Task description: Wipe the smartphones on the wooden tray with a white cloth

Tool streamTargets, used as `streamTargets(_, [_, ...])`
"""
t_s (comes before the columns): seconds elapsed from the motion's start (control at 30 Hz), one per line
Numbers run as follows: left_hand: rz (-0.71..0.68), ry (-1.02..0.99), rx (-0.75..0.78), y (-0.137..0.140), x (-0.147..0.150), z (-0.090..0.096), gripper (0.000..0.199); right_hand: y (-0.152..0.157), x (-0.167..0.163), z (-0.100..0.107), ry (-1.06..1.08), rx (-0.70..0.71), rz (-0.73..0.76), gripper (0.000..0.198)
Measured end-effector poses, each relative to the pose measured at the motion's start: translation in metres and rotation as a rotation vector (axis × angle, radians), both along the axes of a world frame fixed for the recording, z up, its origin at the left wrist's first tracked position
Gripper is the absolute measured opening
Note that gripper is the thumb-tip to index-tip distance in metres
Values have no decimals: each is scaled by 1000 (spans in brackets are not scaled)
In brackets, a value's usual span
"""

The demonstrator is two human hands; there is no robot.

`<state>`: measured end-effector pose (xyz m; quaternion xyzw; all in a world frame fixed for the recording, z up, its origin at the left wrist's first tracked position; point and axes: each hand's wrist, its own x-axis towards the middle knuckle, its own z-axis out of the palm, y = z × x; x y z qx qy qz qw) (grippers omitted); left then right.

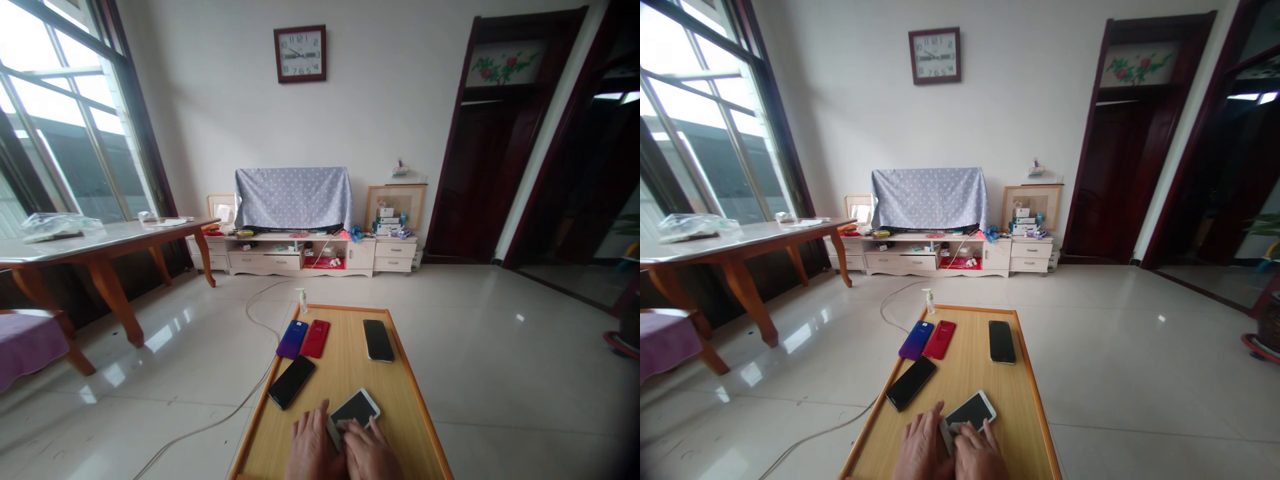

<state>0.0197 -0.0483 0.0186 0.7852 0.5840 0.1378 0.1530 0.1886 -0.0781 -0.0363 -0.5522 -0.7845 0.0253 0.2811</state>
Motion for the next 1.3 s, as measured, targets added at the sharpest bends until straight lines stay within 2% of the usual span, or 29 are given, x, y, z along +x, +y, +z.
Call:
streamTargets(0.13, [-16,-21,24,-1,-1,-3,75,-2,4,-1,107,-15,-67,34])
streamTargets(0.3, [-17,-21,35,-2,-2,-1,75,5,9,9,464,4,-247,34])
streamTargets(0.37, [-12,-19,21,-2,-2,1,75,9,15,15,540,-3,-299,34])
streamTargets(0.47, [-9,-28,-6,-2,-1,3,75,13,28,18,448,63,-348,38])
streamTargets(0.57, [-8,-26,-25,0,-1,2,74,13,36,8,236,165,-336,42])
streamTargets(0.7, [-17,-6,-23,4,-2,-1,74,12,31,-14,-71,171,-174,42])
streamTargets(0.77, [-22,11,-38,5,-2,-3,75,12,27,-20,-152,153,-116,40])
streamTargets(0.93, [-19,22,-51,6,-1,-2,75,15,30,-17,-134,95,-225,40])
streamTargets(1.07, [-1,2,-42,5,-1,-1,74,18,41,-20,-92,127,-265,38])
streamTargets(1.2, [-14,-8,-43,6,-2,1,73,18,52,-21,19,132,-269,34])
streamTargets(1.3, [-12,19,-69,6,-3,2,74,17,60,-12,146,92,-304,35])
